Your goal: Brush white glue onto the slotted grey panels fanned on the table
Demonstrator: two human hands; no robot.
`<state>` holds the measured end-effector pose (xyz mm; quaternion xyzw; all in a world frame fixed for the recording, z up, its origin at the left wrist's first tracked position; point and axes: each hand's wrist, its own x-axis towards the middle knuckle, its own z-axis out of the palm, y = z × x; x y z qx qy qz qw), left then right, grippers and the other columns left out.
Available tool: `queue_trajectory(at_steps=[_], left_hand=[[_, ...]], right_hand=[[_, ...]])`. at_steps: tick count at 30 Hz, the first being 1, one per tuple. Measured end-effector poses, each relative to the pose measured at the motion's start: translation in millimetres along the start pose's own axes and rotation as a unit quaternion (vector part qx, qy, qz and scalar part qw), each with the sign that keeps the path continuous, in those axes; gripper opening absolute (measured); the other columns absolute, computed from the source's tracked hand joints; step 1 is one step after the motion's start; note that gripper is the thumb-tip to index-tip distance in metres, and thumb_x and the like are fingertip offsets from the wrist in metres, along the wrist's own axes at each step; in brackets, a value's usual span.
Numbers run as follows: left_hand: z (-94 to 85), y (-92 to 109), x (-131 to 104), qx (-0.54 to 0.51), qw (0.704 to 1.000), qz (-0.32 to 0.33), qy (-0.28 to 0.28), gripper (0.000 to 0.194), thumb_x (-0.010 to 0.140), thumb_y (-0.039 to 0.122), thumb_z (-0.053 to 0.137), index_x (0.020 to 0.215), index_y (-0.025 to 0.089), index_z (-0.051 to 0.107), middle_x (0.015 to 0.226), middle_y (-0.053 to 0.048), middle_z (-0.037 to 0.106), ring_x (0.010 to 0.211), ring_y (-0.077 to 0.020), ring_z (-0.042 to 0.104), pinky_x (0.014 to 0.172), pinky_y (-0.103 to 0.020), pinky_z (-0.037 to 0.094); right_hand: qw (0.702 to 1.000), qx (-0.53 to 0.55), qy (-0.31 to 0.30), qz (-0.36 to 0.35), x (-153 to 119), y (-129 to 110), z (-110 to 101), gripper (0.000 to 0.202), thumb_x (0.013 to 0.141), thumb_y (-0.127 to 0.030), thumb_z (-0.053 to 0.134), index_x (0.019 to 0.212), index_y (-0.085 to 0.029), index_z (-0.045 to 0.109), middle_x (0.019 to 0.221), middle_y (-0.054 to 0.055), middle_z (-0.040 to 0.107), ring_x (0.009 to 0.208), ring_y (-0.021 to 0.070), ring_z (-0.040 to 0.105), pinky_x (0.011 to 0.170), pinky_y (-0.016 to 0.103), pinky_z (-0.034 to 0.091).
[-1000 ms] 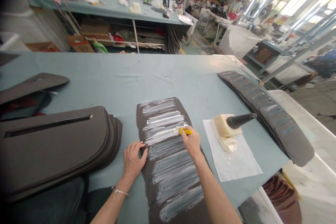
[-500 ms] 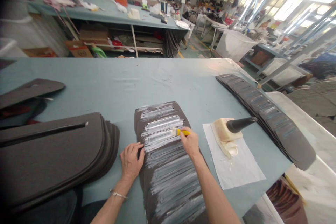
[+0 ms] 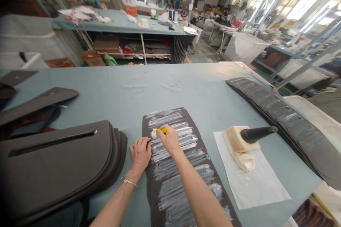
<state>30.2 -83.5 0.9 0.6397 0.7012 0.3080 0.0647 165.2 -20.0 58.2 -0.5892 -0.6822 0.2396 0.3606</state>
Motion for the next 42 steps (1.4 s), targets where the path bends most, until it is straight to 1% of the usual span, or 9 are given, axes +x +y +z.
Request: queue_trajectory(at_steps=[3,7,15,18,25,30,33,36,42], left_hand=[[1.0,0,-2,0.008,1.000,-0.004,0.001,0.022,0.086,0.019,0.043,0.101,0.022,0.059,0.106,-0.008,0.063,0.105,-0.0240,0.050,0.090,-0.040,0.033],[1.2,0,-4,0.018,1.000,-0.003,-0.001,0.021,0.087,0.021,0.043,0.101,0.022,0.059,0.106,-0.007,0.062,0.107,-0.0242,0.050,0.088,-0.039,0.033],[1.2,-2,3,0.024,0.999,-0.028,-0.005,0.018,0.086,0.022,0.045,0.096,0.023,0.059,0.102,-0.005,0.062,0.103,-0.0233,0.050,0.088,-0.038,0.032],[-0.2,0,17,0.022,0.998,-0.062,0.003,0.017,0.087,0.022,0.043,0.092,0.022,0.059,0.097,-0.005,0.063,0.098,-0.0226,0.051,0.086,-0.038,0.032],[6.0,-7,56,0.031,0.997,-0.064,0.028,0.022,0.085,0.017,0.044,0.102,0.022,0.057,0.106,-0.004,0.062,0.103,-0.0198,0.051,0.090,-0.037,0.031],[10.0,-13,59,0.072,0.997,-0.038,0.009,0.024,0.085,0.017,0.044,0.104,0.021,0.058,0.106,-0.006,0.061,0.104,-0.0205,0.050,0.089,-0.037,0.032],[10.1,-13,58,0.086,0.996,-0.036,0.006,0.025,0.085,0.017,0.044,0.104,0.020,0.058,0.103,-0.007,0.061,0.104,-0.0212,0.050,0.089,-0.037,0.032],[11.2,-14,58,0.095,0.995,-0.033,0.008,0.024,0.085,0.018,0.043,0.103,0.020,0.058,0.101,-0.006,0.061,0.103,-0.0219,0.050,0.088,-0.038,0.032],[15.8,-18,58,0.095,0.995,-0.023,0.014,0.025,0.087,0.020,0.041,0.106,0.020,0.057,0.103,-0.007,0.060,0.105,-0.0234,0.049,0.089,-0.038,0.032]], right_hand=[[0.998,-0.050,0.046,0.013,2,-4,-3,0.013,0.078,-0.025,0.051,0.077,-0.022,0.064,0.069,0.000,0.062,0.063,0.0154,0.055,0.062,0.024,0.038],[0.997,-0.044,-0.030,-0.058,-2,-3,-12,0.013,0.080,-0.026,0.051,0.080,-0.024,0.063,0.072,-0.001,0.064,0.065,0.0144,0.055,0.063,0.023,0.038],[0.980,-0.171,0.081,0.062,34,74,-107,0.019,0.074,-0.029,0.048,0.075,-0.020,0.065,0.062,0.000,0.059,0.058,0.0147,0.050,0.059,0.024,0.034],[0.989,-0.114,0.082,0.046,45,62,-95,0.020,0.075,-0.031,0.049,0.077,-0.020,0.065,0.058,-0.002,0.057,0.053,0.0132,0.048,0.056,0.023,0.034],[0.999,0.031,0.024,0.011,64,0,-3,0.018,0.076,-0.031,0.051,0.078,-0.020,0.065,0.062,-0.003,0.059,0.054,0.0119,0.049,0.056,0.021,0.036],[0.998,-0.043,-0.035,0.005,77,-11,29,0.014,0.075,-0.025,0.052,0.078,-0.021,0.066,0.064,-0.002,0.061,0.058,0.0128,0.051,0.058,0.021,0.035],[0.994,-0.109,0.011,-0.006,77,-12,30,0.014,0.076,-0.022,0.051,0.079,-0.021,0.065,0.072,0.001,0.064,0.066,0.0139,0.054,0.062,0.022,0.035],[0.993,-0.101,-0.033,-0.050,78,0,18,0.015,0.078,-0.024,0.051,0.081,-0.023,0.065,0.072,-0.001,0.064,0.065,0.0130,0.055,0.061,0.021,0.035],[0.981,-0.181,0.047,0.053,103,68,-51,0.018,0.075,-0.025,0.049,0.079,-0.021,0.066,0.064,0.000,0.061,0.060,0.0136,0.052,0.059,0.022,0.035]])
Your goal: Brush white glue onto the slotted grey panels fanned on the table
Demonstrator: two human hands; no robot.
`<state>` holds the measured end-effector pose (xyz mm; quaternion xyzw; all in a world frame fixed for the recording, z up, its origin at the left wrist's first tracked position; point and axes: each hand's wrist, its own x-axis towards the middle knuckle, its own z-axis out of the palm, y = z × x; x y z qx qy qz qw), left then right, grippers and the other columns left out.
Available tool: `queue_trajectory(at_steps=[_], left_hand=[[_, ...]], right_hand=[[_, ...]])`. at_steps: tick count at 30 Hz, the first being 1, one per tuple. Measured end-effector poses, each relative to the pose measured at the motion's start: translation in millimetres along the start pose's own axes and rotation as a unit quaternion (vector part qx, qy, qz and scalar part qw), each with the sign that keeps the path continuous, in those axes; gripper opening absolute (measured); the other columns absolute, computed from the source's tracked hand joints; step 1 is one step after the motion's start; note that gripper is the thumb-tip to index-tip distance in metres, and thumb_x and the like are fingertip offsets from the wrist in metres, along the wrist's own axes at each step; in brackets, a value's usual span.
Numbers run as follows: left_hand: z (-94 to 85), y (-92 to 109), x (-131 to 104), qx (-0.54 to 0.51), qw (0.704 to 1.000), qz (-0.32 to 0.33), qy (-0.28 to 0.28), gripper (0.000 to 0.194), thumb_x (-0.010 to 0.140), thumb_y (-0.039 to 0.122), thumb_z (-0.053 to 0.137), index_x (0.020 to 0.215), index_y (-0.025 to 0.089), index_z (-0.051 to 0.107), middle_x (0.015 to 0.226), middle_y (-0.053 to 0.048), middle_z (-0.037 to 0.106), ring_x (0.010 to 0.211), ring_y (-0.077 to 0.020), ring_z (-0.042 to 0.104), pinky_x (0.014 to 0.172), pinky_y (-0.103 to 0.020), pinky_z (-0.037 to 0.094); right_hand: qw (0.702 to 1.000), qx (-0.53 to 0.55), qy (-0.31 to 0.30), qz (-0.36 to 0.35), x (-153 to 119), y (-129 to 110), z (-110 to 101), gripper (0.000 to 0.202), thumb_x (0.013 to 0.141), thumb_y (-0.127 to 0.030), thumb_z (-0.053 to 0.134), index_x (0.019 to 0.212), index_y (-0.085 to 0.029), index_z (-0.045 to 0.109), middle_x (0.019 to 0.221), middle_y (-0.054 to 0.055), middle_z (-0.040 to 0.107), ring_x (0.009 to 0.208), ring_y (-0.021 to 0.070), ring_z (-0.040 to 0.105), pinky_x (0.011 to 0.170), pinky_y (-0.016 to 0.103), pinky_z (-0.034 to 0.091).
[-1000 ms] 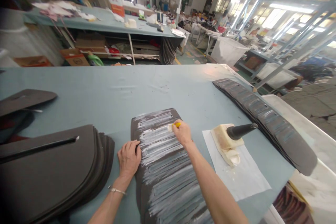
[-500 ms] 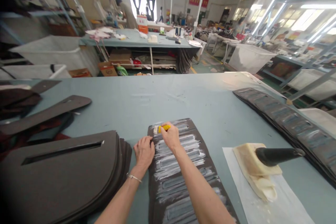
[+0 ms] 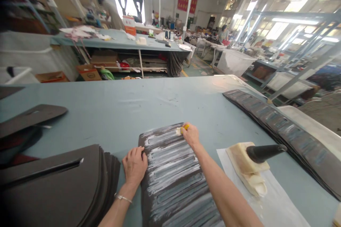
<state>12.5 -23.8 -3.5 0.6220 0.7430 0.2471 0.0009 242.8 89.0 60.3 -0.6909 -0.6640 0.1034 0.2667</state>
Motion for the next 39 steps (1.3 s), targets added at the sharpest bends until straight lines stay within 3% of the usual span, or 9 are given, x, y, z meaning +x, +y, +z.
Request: queue_trajectory(at_steps=[4,10,14,19,22,25,31,36,39], left_hand=[[0.0,0,-1,0.004,1.000,-0.001,0.001,0.026,0.086,0.020,0.041,0.106,0.020,0.057,0.105,-0.008,0.060,0.105,-0.0238,0.049,0.088,-0.039,0.033],[-0.4,1,2,-0.017,1.000,-0.022,0.001,0.024,0.086,0.019,0.042,0.103,0.021,0.058,0.103,-0.007,0.061,0.104,-0.0234,0.049,0.089,-0.039,0.033],[0.5,2,16,-0.044,0.996,-0.071,0.004,0.023,0.087,0.021,0.041,0.103,0.021,0.057,0.103,-0.007,0.061,0.100,-0.0226,0.051,0.087,-0.038,0.034],[1.8,2,22,-0.033,0.999,-0.011,-0.003,0.030,0.087,0.018,0.040,0.112,0.024,0.055,0.115,-0.005,0.059,0.109,-0.0209,0.048,0.091,-0.038,0.033],[3.2,0,20,-0.010,1.000,0.008,-0.011,0.030,0.088,0.017,0.039,0.111,0.024,0.056,0.115,-0.006,0.060,0.109,-0.0216,0.048,0.090,-0.039,0.034],[4.7,-1,19,0.001,1.000,0.006,-0.007,0.031,0.088,0.017,0.038,0.111,0.023,0.057,0.114,-0.007,0.060,0.107,-0.0221,0.048,0.089,-0.040,0.034],[4.8,0,21,-0.006,1.000,0.002,-0.003,0.031,0.087,0.016,0.041,0.112,0.022,0.057,0.113,-0.008,0.060,0.109,-0.0227,0.047,0.090,-0.039,0.032],[4.5,1,20,-0.004,1.000,0.001,-0.002,0.031,0.087,0.017,0.039,0.112,0.023,0.057,0.112,-0.007,0.060,0.107,-0.0226,0.048,0.089,-0.039,0.033],[5.6,1,19,-0.007,1.000,0.001,-0.002,0.031,0.087,0.017,0.039,0.112,0.022,0.057,0.112,-0.008,0.060,0.108,-0.0231,0.048,0.090,-0.040,0.033]], right_hand=[[1.000,-0.013,-0.002,-0.025,12,21,-13,0.020,0.075,-0.027,0.048,0.080,-0.021,0.066,0.065,0.000,0.061,0.060,0.0135,0.052,0.060,0.022,0.035],[0.999,-0.002,0.034,-0.010,11,10,-12,0.021,0.073,-0.028,0.046,0.076,-0.020,0.065,0.063,0.000,0.059,0.058,0.0136,0.050,0.058,0.023,0.033],[0.995,0.098,0.033,0.001,10,-23,-1,0.020,0.072,-0.031,0.048,0.076,-0.020,0.065,0.052,-0.003,0.053,0.050,0.0123,0.047,0.054,0.022,0.033],[0.976,0.213,-0.042,0.006,-6,-92,44,0.022,0.071,-0.034,0.051,0.078,-0.019,0.066,0.049,-0.005,0.053,0.048,0.0123,0.048,0.051,0.021,0.036],[0.967,0.235,-0.099,-0.026,-9,-108,67,0.021,0.070,-0.032,0.052,0.077,-0.020,0.067,0.055,-0.004,0.058,0.053,0.0120,0.052,0.054,0.021,0.039],[0.978,0.184,-0.087,-0.034,6,-82,66,0.018,0.069,-0.028,0.052,0.074,-0.020,0.067,0.060,-0.002,0.061,0.057,0.0121,0.053,0.057,0.020,0.039],[0.999,0.008,0.020,0.030,55,3,15,0.020,0.070,-0.023,0.050,0.079,-0.018,0.067,0.065,0.001,0.062,0.063,0.0135,0.053,0.061,0.021,0.038],[0.999,-0.023,0.010,-0.029,59,5,8,0.020,0.073,-0.025,0.049,0.081,-0.019,0.067,0.067,0.001,0.063,0.062,0.0129,0.053,0.061,0.021,0.036],[1.000,0.008,-0.002,-0.009,53,4,10,0.021,0.073,-0.026,0.048,0.080,-0.019,0.067,0.063,0.000,0.061,0.059,0.0125,0.051,0.059,0.021,0.036]])
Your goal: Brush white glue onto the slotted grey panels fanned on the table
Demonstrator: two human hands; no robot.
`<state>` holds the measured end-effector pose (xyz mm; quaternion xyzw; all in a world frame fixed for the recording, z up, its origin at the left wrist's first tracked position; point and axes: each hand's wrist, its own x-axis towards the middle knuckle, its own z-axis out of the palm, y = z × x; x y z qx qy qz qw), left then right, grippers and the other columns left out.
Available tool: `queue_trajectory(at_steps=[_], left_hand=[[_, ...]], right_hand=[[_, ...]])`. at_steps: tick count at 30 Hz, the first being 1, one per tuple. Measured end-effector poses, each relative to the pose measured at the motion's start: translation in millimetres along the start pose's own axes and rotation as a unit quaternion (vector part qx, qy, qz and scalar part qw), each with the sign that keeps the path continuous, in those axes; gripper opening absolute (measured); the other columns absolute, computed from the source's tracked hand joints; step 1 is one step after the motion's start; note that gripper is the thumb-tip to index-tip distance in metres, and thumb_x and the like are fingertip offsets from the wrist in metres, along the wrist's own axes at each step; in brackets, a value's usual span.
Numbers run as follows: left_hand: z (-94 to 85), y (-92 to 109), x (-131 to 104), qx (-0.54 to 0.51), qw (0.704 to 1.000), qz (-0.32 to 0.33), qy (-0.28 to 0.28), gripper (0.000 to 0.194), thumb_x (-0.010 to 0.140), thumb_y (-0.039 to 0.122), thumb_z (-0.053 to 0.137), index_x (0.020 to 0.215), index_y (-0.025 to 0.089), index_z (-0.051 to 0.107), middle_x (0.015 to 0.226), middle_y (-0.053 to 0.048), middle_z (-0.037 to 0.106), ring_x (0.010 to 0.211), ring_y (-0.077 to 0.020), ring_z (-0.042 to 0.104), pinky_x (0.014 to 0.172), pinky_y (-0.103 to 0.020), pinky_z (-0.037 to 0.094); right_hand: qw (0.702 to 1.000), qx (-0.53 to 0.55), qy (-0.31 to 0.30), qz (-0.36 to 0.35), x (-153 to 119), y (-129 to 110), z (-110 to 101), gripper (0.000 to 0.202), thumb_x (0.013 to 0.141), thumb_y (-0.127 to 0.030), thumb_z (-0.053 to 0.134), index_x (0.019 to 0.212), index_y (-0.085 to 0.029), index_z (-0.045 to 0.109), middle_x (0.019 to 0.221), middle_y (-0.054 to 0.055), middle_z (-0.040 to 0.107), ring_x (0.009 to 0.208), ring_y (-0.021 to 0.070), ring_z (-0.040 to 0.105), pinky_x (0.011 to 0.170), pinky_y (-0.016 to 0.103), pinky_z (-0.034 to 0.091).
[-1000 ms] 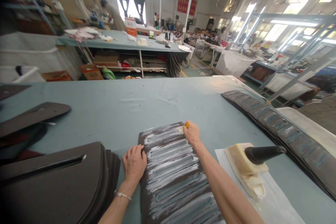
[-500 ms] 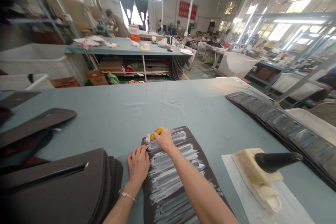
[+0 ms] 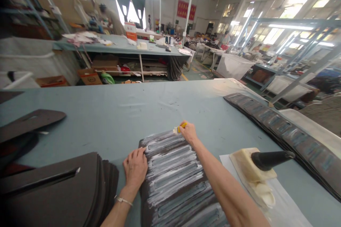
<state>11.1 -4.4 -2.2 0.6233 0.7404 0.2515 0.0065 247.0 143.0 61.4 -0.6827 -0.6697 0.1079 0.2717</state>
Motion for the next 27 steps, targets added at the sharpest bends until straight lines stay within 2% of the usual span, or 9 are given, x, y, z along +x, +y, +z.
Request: queue_trajectory(at_steps=[3,6,10,13,15,17,19,24,27], left_hand=[[3.0,-3,1,-0.021,1.000,-0.011,-0.002,0.031,0.087,0.017,0.039,0.112,0.024,0.057,0.113,-0.007,0.060,0.110,-0.0234,0.047,0.092,-0.041,0.033],[5.1,-10,4,-0.079,0.996,-0.036,-0.017,0.031,0.088,0.018,0.037,0.110,0.025,0.058,0.113,-0.006,0.061,0.110,-0.0222,0.049,0.094,-0.042,0.034],[1.0,-19,3,-0.162,0.984,-0.071,-0.010,0.031,0.088,0.018,0.034,0.112,0.021,0.054,0.112,-0.007,0.060,0.109,-0.0205,0.051,0.093,-0.038,0.038],[-3.8,-17,-9,-0.139,0.989,-0.039,-0.012,0.027,0.087,0.018,0.036,0.105,0.021,0.056,0.109,-0.006,0.061,0.106,-0.0208,0.052,0.090,-0.038,0.038],[-5.4,-15,-18,-0.103,0.994,-0.006,-0.024,0.027,0.087,0.016,0.037,0.102,0.024,0.058,0.107,-0.005,0.062,0.105,-0.0204,0.053,0.090,-0.038,0.036],[-5.5,-13,-25,-0.078,0.997,0.011,-0.024,0.028,0.087,0.015,0.037,0.102,0.025,0.058,0.107,-0.004,0.062,0.106,-0.0199,0.053,0.091,-0.038,0.034],[-4.8,-13,-27,-0.070,0.997,0.016,-0.018,0.028,0.088,0.016,0.036,0.103,0.025,0.058,0.108,-0.004,0.062,0.107,-0.0195,0.052,0.091,-0.037,0.034],[-2.9,-14,-24,-0.081,0.996,0.009,-0.017,0.028,0.089,0.016,0.037,0.103,0.026,0.058,0.108,-0.003,0.062,0.108,-0.0199,0.051,0.093,-0.039,0.033],[-3.7,-18,-23,-0.120,0.992,-0.015,-0.020,0.027,0.088,0.017,0.037,0.103,0.025,0.058,0.110,-0.004,0.062,0.108,-0.0198,0.052,0.094,-0.038,0.034]], right_hand=[[0.998,-0.030,0.040,0.039,-3,4,-6,0.020,0.071,-0.024,0.048,0.078,-0.018,0.066,0.063,0.001,0.060,0.059,0.0134,0.050,0.059,0.022,0.035],[0.998,0.018,0.052,0.006,-14,-6,-11,0.020,0.073,-0.027,0.048,0.078,-0.019,0.065,0.060,-0.001,0.057,0.057,0.0131,0.049,0.058,0.022,0.035],[0.989,0.149,-0.004,-0.017,-54,-47,2,0.019,0.073,-0.030,0.050,0.076,-0.020,0.066,0.054,-0.003,0.054,0.051,0.0118,0.046,0.054,0.021,0.035],[0.971,0.224,-0.069,-0.042,-86,-80,21,0.019,0.073,-0.030,0.051,0.078,-0.020,0.067,0.059,-0.004,0.057,0.053,0.0107,0.048,0.054,0.020,0.037],[0.960,0.249,-0.111,-0.062,-96,-88,32,0.019,0.074,-0.031,0.052,0.078,-0.020,0.067,0.061,-0.004,0.058,0.054,0.0102,0.049,0.054,0.019,0.037],[0.961,0.239,-0.124,-0.057,-95,-80,35,0.019,0.073,-0.032,0.053,0.078,-0.020,0.068,0.061,-0.004,0.059,0.055,0.0104,0.050,0.054,0.019,0.037],[0.974,0.204,-0.097,-0.022,-83,-55,26,0.019,0.071,-0.030,0.053,0.077,-0.020,0.068,0.063,-0.003,0.060,0.057,0.0111,0.051,0.056,0.020,0.038],[0.995,0.069,0.016,0.066,-44,20,-28,0.023,0.068,-0.029,0.049,0.075,-0.019,0.068,0.060,-0.001,0.060,0.057,0.0134,0.051,0.058,0.022,0.038],[0.996,0.031,0.057,0.064,-42,24,-41,0.024,0.069,-0.031,0.048,0.076,-0.019,0.067,0.058,0.000,0.059,0.056,0.0139,0.050,0.059,0.023,0.038]])
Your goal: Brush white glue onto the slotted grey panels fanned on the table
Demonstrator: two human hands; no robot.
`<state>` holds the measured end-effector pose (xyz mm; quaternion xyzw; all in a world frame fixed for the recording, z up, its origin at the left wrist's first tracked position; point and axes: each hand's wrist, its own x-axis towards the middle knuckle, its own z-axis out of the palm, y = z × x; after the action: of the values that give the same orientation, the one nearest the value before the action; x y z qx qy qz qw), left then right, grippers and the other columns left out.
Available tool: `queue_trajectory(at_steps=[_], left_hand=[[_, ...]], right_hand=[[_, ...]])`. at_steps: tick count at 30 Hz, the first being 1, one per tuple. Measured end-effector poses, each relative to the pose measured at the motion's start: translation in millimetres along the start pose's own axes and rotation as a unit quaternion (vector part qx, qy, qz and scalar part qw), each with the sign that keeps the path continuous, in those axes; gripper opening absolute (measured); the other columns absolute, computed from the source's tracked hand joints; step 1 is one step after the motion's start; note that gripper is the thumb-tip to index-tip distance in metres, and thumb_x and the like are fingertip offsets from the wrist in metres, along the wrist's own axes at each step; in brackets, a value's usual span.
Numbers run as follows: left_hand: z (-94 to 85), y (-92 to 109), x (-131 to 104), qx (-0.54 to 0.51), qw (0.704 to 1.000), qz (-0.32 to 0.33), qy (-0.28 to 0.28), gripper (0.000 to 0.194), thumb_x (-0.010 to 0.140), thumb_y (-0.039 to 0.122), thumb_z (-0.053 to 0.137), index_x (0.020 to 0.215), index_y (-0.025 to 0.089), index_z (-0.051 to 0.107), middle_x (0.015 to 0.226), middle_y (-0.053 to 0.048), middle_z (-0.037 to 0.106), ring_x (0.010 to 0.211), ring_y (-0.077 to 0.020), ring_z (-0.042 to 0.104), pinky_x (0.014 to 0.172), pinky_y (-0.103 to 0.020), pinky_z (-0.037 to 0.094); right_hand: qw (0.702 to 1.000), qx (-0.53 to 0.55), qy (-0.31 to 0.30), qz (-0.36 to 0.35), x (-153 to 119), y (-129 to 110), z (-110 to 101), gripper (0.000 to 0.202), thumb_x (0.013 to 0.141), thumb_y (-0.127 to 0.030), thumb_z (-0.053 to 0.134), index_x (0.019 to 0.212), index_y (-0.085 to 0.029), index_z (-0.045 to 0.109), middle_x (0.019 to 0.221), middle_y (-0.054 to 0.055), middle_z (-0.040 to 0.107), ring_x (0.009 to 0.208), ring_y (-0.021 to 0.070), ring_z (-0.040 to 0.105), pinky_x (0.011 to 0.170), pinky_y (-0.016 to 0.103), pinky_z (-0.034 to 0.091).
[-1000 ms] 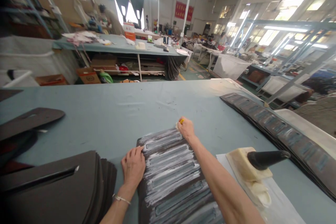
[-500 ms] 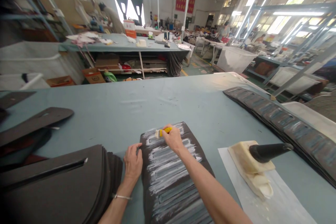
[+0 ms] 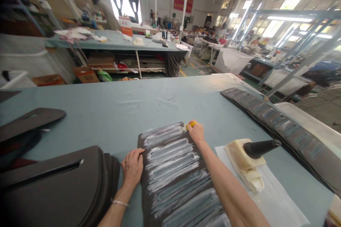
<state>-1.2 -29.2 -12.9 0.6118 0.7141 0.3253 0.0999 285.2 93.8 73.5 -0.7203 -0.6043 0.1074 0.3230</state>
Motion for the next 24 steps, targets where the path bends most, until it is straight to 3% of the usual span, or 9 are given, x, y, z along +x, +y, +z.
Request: queue_trajectory(at_steps=[2,7,9,12,16,18,20,24], left_hand=[[-2.5,-1,-2,-0.028,1.000,-0.009,0.011,0.027,0.089,0.020,0.036,0.104,0.023,0.058,0.112,-0.005,0.061,0.109,-0.0197,0.052,0.093,-0.037,0.036],[-7.5,6,-18,0.023,0.998,0.051,0.004,0.027,0.089,0.023,0.037,0.107,0.023,0.058,0.113,-0.006,0.061,0.110,-0.0201,0.052,0.095,-0.037,0.034],[-7.3,9,-24,0.056,0.996,0.063,-0.002,0.028,0.089,0.021,0.037,0.109,0.024,0.058,0.113,-0.006,0.062,0.110,-0.0198,0.052,0.094,-0.037,0.034],[-5.4,11,-26,0.076,0.995,0.063,0.000,0.028,0.090,0.021,0.037,0.109,0.024,0.057,0.113,-0.006,0.062,0.110,-0.0200,0.052,0.093,-0.036,0.033],[-4.2,12,-24,0.079,0.995,0.053,0.009,0.027,0.091,0.021,0.037,0.108,0.024,0.057,0.111,-0.005,0.062,0.109,-0.0203,0.051,0.092,-0.036,0.032],[-4.9,13,-23,0.077,0.996,0.048,0.013,0.026,0.091,0.021,0.037,0.107,0.024,0.057,0.110,-0.005,0.062,0.109,-0.0203,0.051,0.091,-0.036,0.032],[-5.9,14,-23,0.075,0.996,0.046,0.014,0.026,0.091,0.021,0.037,0.107,0.024,0.058,0.110,-0.005,0.062,0.108,-0.0201,0.052,0.091,-0.035,0.032],[-5.5,14,-24,0.077,0.996,0.044,0.017,0.025,0.091,0.021,0.038,0.107,0.024,0.058,0.110,-0.004,0.062,0.107,-0.0198,0.052,0.091,-0.035,0.033]], right_hand=[[0.999,0.047,-0.013,-0.024,-17,-19,8,0.023,0.071,-0.031,0.049,0.077,-0.019,0.067,0.060,-0.001,0.059,0.055,0.0134,0.050,0.059,0.023,0.038],[0.963,0.188,-0.159,-0.106,-87,-90,52,0.017,0.074,-0.030,0.052,0.078,-0.021,0.066,0.064,-0.003,0.061,0.056,0.0114,0.052,0.056,0.019,0.039],[0.959,0.183,-0.180,-0.123,-98,-98,62,0.016,0.075,-0.029,0.052,0.077,-0.022,0.066,0.063,-0.004,0.061,0.056,0.0110,0.051,0.057,0.019,0.038],[0.975,0.128,-0.151,-0.097,-82,-74,54,0.015,0.073,-0.026,0.052,0.076,-0.022,0.066,0.059,-0.004,0.059,0.055,0.0112,0.050,0.057,0.020,0.038],[0.996,0.028,-0.068,-0.044,-33,-8,14,0.017,0.072,-0.025,0.050,0.076,-0.021,0.066,0.059,-0.003,0.059,0.055,0.0122,0.050,0.058,0.021,0.037],[0.999,-0.010,-0.043,-0.025,-15,14,-1,0.018,0.072,-0.025,0.049,0.076,-0.020,0.066,0.060,-0.001,0.060,0.056,0.0128,0.051,0.059,0.021,0.037],[0.998,-0.038,-0.039,-0.023,-8,19,-7,0.017,0.072,-0.025,0.050,0.076,-0.020,0.066,0.062,0.000,0.061,0.058,0.0132,0.052,0.060,0.022,0.036],[0.996,-0.053,-0.024,-0.063,-22,-2,1,0.017,0.074,-0.024,0.049,0.076,-0.020,0.065,0.066,0.001,0.062,0.061,0.0137,0.053,0.060,0.023,0.035]])
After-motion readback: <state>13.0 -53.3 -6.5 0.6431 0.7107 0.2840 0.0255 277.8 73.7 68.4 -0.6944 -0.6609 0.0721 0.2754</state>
